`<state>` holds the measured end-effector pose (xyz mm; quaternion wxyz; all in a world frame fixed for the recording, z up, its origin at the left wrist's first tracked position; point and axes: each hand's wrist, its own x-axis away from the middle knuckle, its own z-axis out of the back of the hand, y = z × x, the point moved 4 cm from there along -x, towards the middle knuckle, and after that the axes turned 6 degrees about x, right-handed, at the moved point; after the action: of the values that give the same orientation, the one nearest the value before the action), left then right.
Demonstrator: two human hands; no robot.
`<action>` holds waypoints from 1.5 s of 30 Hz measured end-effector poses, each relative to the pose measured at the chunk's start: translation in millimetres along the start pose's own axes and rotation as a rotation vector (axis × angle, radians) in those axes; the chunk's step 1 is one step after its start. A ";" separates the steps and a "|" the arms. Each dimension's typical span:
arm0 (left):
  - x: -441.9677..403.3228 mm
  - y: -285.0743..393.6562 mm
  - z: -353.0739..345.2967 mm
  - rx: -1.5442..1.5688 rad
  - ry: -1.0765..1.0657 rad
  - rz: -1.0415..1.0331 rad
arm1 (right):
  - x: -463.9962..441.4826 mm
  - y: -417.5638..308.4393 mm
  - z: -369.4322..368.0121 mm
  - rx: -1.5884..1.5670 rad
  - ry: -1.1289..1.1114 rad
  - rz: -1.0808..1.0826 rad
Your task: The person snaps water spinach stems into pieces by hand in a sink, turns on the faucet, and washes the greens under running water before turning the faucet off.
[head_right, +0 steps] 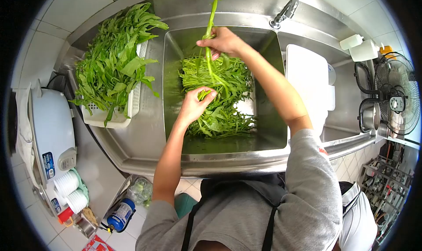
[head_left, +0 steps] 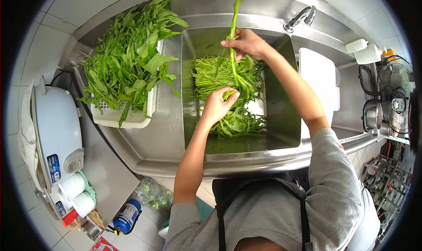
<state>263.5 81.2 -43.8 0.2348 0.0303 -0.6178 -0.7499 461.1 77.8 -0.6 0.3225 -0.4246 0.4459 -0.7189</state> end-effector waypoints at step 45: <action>-7.8 -60.8 30.2 0.586 0.608 0.206 | 30.4 15.7 -61.0 0.003 0.649 0.057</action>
<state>241.2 119.6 -95.8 0.4614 0.2533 -0.7069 -0.4725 394.5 68.4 -19.9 0.1842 -0.1600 0.5360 -0.8082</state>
